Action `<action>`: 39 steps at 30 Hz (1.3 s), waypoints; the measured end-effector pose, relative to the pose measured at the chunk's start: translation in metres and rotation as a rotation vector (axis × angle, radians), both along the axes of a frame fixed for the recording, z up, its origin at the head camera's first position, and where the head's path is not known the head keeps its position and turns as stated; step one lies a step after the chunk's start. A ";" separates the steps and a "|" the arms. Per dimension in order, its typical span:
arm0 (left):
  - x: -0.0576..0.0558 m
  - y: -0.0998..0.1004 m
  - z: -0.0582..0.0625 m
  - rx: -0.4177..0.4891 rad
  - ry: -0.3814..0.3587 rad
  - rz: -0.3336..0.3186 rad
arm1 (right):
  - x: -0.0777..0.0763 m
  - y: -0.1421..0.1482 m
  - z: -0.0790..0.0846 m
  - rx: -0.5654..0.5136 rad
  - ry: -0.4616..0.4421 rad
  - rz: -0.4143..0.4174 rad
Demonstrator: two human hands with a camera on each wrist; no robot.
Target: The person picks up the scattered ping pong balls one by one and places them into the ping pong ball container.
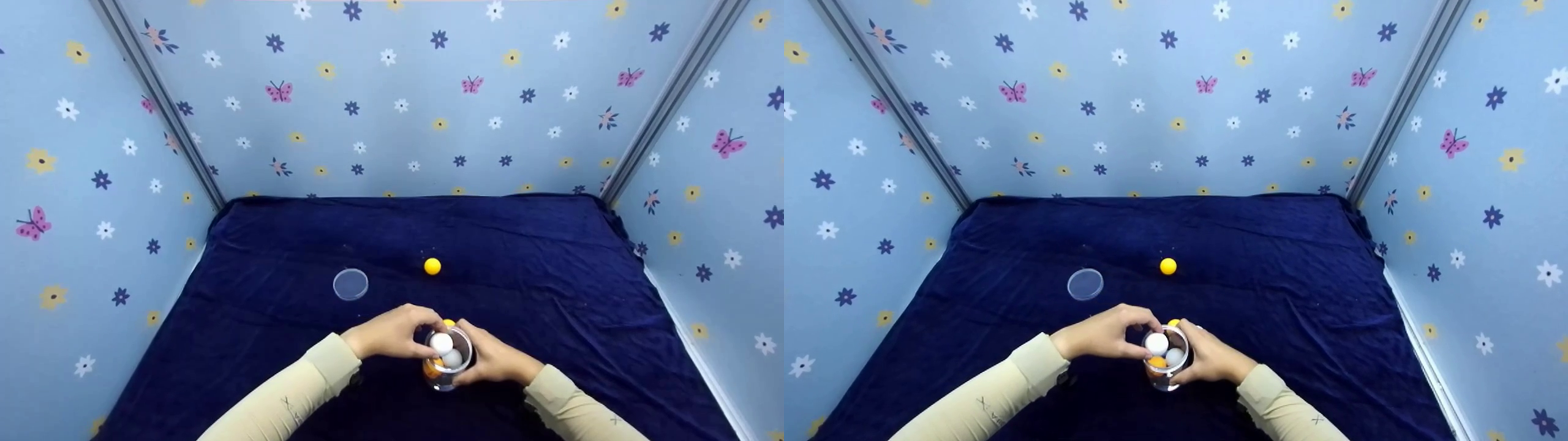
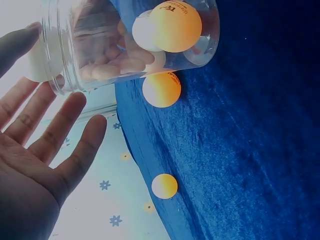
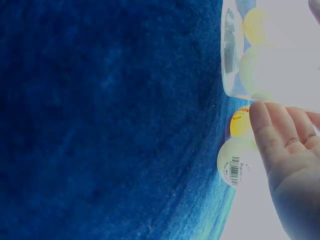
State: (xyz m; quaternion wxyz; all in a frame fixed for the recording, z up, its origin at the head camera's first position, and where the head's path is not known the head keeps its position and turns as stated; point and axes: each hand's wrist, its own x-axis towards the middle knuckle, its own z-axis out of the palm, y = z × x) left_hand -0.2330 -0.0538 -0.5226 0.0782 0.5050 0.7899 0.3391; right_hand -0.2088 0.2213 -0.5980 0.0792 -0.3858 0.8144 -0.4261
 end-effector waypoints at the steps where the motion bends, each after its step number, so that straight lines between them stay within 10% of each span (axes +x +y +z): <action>1: 0.000 0.000 0.000 -0.005 0.003 0.000 | 0.000 0.000 0.000 0.003 0.002 -0.002; 20: -0.001 -0.003 -0.005 0.012 0.038 -0.015 | -0.003 0.002 -0.004 0.029 -0.021 -0.023; 39: -0.001 -0.024 -0.032 0.188 -0.149 0.134 | 0.001 0.000 -0.001 0.033 0.012 -0.041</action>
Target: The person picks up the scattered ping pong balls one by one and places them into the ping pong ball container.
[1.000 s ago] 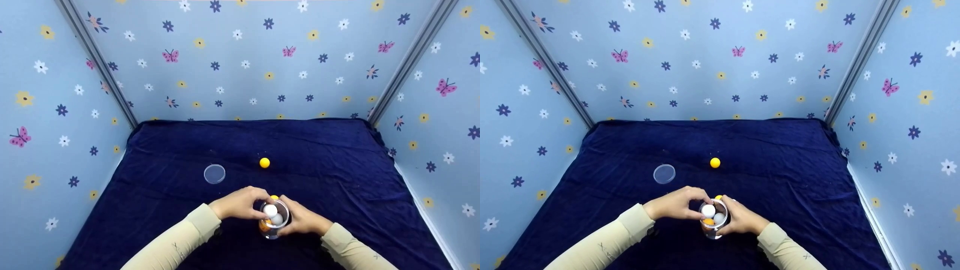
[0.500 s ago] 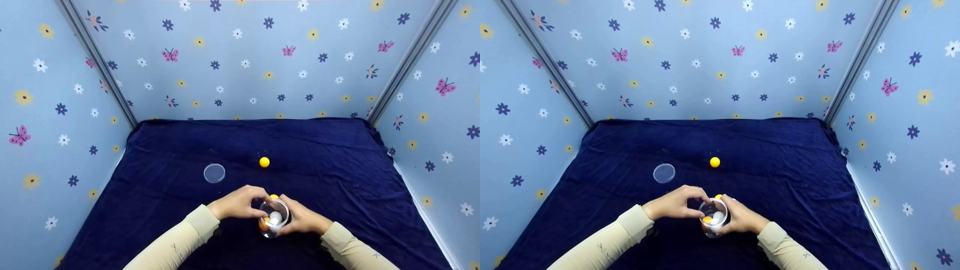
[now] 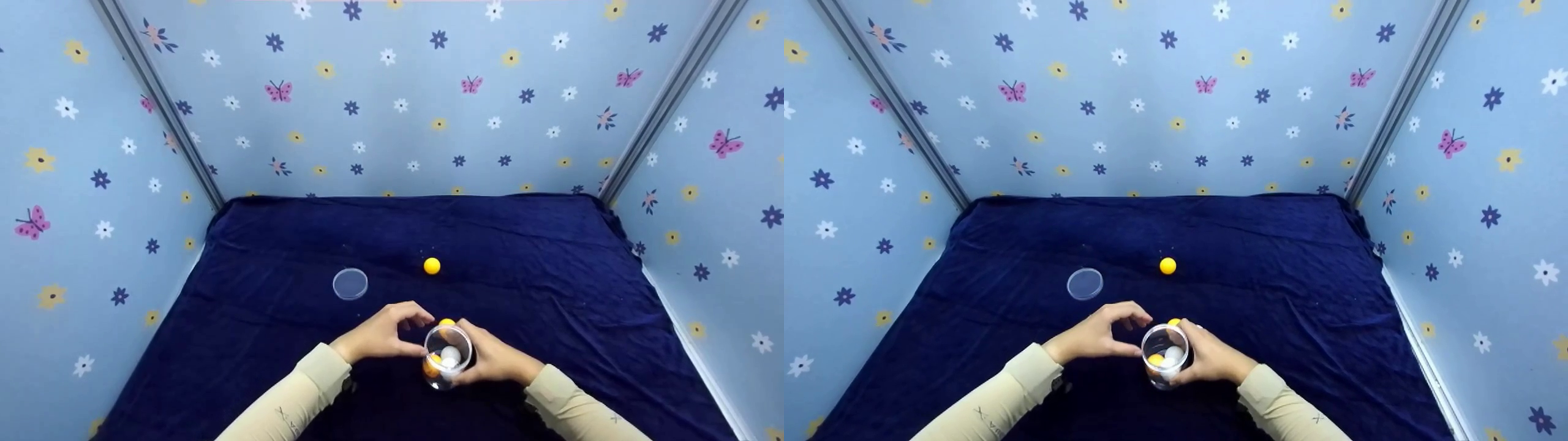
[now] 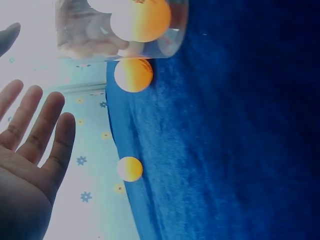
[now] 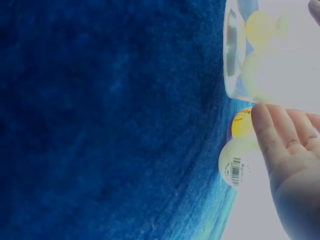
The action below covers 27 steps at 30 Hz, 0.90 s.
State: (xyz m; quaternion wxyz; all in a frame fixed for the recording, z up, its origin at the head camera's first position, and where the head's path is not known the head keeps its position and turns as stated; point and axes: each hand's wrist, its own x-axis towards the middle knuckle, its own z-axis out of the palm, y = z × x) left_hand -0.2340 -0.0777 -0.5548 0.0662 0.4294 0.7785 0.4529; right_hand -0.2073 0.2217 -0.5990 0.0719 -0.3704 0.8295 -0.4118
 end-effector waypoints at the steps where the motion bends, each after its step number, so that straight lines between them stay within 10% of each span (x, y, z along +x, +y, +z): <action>1: 0.000 -0.001 -0.002 -0.002 -0.006 -0.001 | 0.000 0.000 0.000 0.000 0.001 -0.003; 27: 0.011 -0.003 -0.025 -0.055 -0.068 0.030 | 0.001 0.013 0.005 -0.109 -0.001 0.050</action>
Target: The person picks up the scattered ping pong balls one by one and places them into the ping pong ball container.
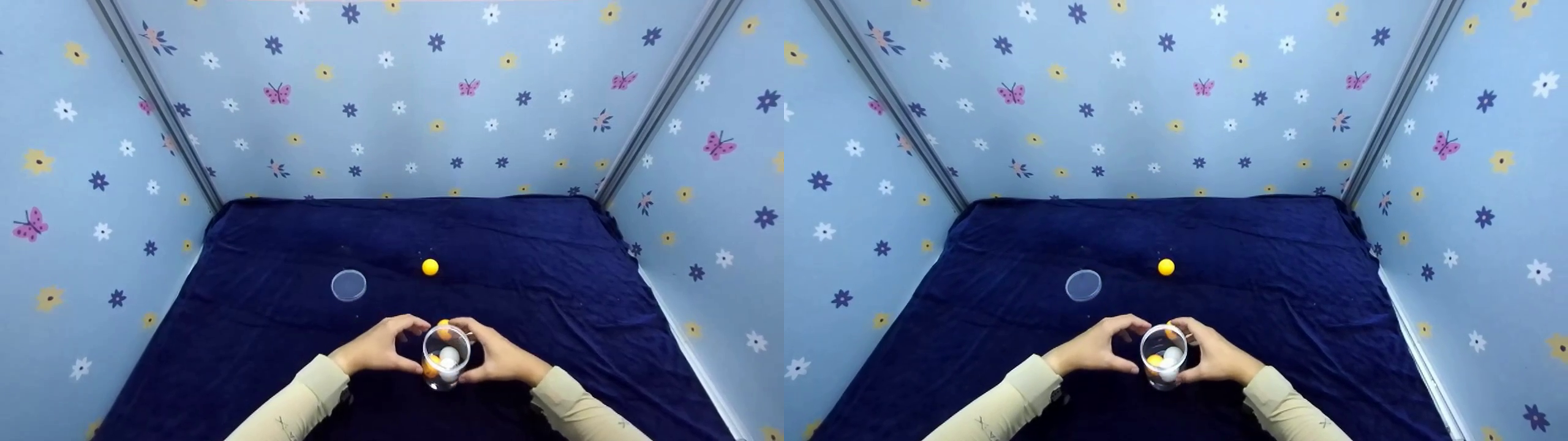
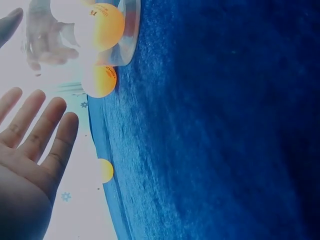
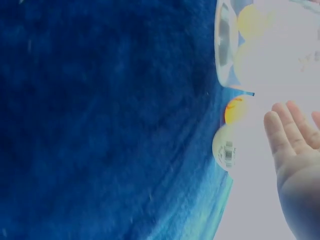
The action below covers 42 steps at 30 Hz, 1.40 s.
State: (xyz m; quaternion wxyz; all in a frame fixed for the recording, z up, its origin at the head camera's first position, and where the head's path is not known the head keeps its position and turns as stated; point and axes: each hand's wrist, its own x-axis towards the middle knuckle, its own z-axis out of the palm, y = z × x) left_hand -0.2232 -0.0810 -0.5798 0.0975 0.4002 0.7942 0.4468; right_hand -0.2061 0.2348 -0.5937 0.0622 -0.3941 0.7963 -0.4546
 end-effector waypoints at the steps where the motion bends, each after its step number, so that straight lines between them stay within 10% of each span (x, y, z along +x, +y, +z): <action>1: 0.001 0.001 -0.001 0.003 -0.005 -0.002 | 0.000 0.001 0.000 -0.003 0.001 0.001; 9: 0.004 0.012 -0.008 0.035 -0.058 -0.008 | -0.005 0.013 0.005 -0.014 0.017 -0.016; 23: 0.008 0.031 -0.017 0.094 -0.007 -0.017 | -0.015 0.025 0.002 -0.004 0.199 -0.297; 42: 0.013 0.041 -0.024 0.042 0.154 0.053 | -0.029 0.031 -0.017 0.086 0.117 -0.296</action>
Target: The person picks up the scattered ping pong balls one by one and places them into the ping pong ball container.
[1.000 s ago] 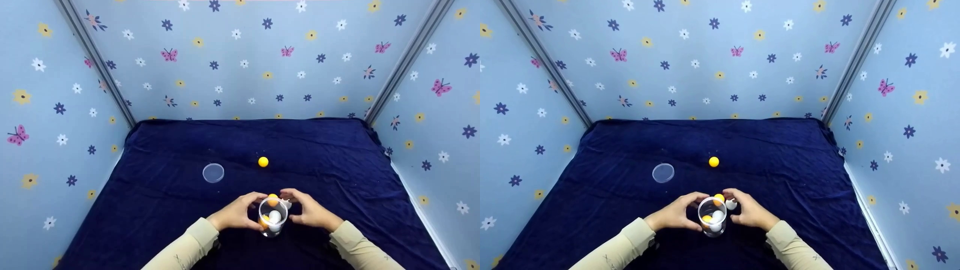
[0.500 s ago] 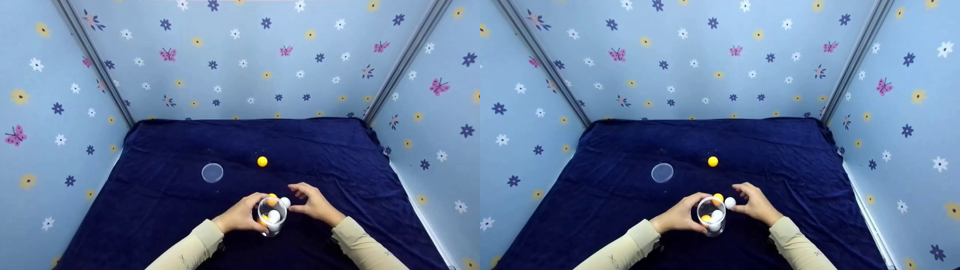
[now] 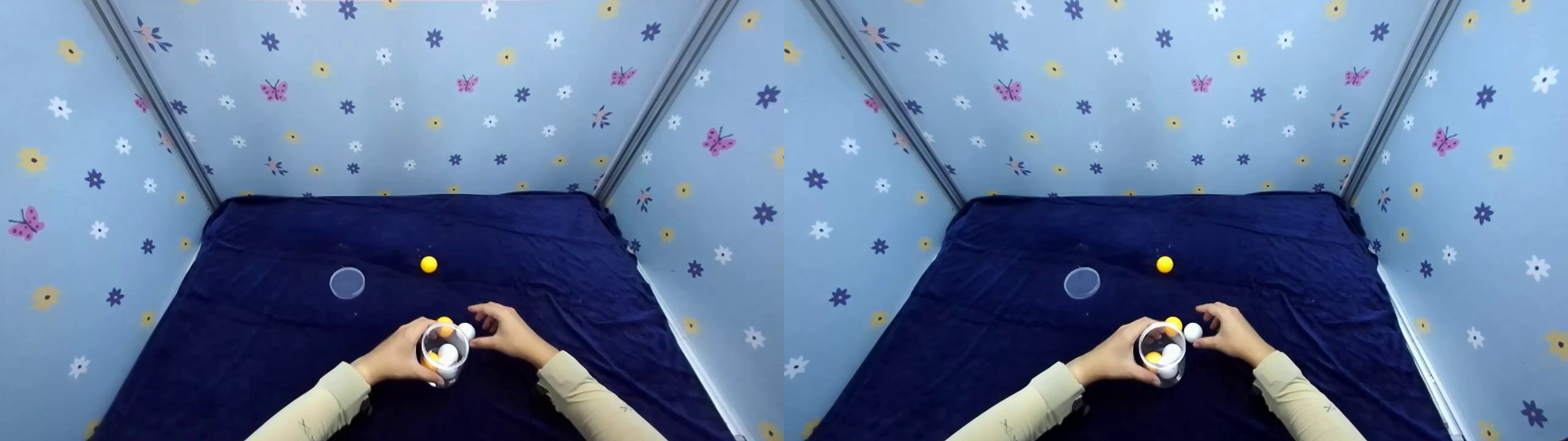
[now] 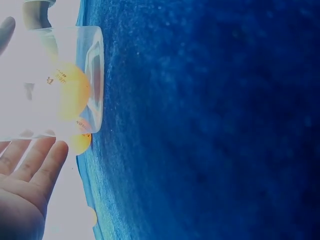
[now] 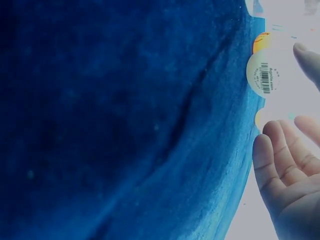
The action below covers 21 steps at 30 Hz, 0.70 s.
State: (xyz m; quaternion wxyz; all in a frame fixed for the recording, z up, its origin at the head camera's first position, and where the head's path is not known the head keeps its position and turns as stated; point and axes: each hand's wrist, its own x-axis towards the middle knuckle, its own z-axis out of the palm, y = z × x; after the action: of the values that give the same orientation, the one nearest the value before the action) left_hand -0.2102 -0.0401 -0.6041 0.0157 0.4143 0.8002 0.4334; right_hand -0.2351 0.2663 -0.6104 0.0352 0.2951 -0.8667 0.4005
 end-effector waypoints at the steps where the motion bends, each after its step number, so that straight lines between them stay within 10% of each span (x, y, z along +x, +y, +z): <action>1: 0.000 0.000 0.000 -0.001 0.005 0.002 | -0.001 -0.001 0.000 0.003 -0.003 0.000; 21: 0.000 0.003 0.003 -0.035 -0.064 0.045 | -0.012 -0.014 -0.003 0.076 -0.085 0.000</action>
State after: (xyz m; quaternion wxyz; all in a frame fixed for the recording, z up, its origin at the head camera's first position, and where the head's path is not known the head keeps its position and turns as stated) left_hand -0.2098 -0.0366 -0.6015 0.0387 0.3816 0.8159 0.4327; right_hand -0.2466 0.2526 -0.6131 -0.0129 0.2789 -0.8820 0.3795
